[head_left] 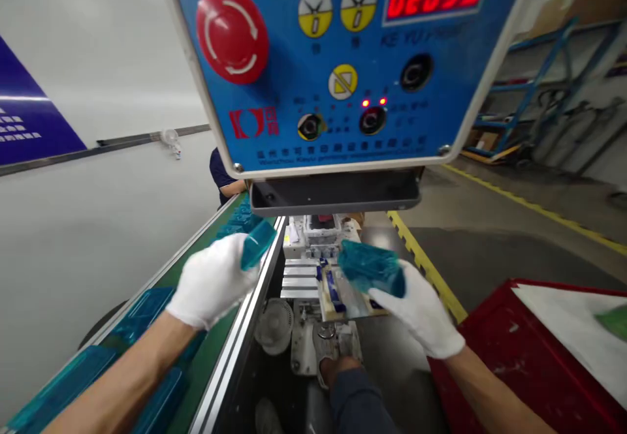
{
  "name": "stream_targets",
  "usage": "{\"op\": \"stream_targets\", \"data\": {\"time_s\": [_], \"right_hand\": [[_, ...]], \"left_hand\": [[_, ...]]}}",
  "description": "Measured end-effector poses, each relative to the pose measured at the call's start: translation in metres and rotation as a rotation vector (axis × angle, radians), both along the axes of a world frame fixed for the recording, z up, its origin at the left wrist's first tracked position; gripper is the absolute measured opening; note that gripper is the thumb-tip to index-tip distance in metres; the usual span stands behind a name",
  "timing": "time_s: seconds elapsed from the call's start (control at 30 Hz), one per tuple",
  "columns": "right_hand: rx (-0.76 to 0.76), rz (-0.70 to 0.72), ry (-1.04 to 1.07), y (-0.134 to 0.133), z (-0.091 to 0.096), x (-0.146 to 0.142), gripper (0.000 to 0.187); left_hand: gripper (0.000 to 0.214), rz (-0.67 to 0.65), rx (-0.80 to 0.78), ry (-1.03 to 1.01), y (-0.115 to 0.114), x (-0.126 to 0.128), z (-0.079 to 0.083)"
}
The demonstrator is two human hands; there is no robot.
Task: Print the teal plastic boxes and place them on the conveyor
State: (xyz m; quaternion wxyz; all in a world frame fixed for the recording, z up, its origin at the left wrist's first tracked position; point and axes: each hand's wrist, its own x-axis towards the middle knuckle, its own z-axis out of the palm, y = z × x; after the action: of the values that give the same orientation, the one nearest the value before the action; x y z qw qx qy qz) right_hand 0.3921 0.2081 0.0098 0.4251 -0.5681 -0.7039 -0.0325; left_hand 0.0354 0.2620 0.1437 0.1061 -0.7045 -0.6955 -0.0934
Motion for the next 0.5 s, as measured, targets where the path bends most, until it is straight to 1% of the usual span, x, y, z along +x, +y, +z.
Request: {"op": "stream_targets", "data": {"time_s": [0.03, 0.07, 0.1, 0.13, 0.2, 0.27, 0.3, 0.37, 0.43, 0.5], "right_hand": [[-0.083, -0.057, 0.179, -0.012, 0.010, 0.010, 0.041], [-0.135, -0.126, 0.332, -0.026, 0.018, 0.019, 0.046], [-0.159, -0.181, 0.450, -0.041, 0.025, 0.028, 0.052], [-0.164, -0.207, 0.539, -0.055, 0.028, 0.035, 0.056], [-0.168, -0.191, 0.661, -0.078, 0.027, 0.045, 0.059], [-0.182, -0.164, 0.741, -0.092, 0.019, 0.051, 0.064], [-0.192, -0.164, 0.769, -0.095, 0.014, 0.053, 0.066], [-0.212, -0.160, 0.812, -0.099, 0.006, 0.057, 0.068], [-0.222, -0.125, 0.845, -0.101, 0.001, 0.061, 0.067], [-0.208, -0.102, 0.838, -0.105, -0.004, 0.068, 0.065]], "left_hand": [[0.029, -0.129, 0.039, 0.036, -0.012, 0.032, -0.005], [0.023, -0.263, 0.055, 0.081, -0.021, 0.064, -0.012], [0.018, -0.385, 0.037, 0.128, -0.028, 0.094, -0.020], [0.017, -0.485, -0.002, 0.171, -0.033, 0.121, -0.027], [0.018, -0.613, -0.095, 0.237, -0.037, 0.167, -0.041], [0.021, -0.668, -0.140, 0.265, -0.036, 0.201, -0.052], [0.021, -0.690, -0.149, 0.265, -0.035, 0.212, -0.057], [0.021, -0.736, -0.166, 0.264, -0.033, 0.224, -0.068], [0.028, -0.786, -0.145, 0.233, -0.030, 0.222, -0.081], [0.049, -0.830, -0.086, 0.136, -0.024, 0.210, -0.093]]}}
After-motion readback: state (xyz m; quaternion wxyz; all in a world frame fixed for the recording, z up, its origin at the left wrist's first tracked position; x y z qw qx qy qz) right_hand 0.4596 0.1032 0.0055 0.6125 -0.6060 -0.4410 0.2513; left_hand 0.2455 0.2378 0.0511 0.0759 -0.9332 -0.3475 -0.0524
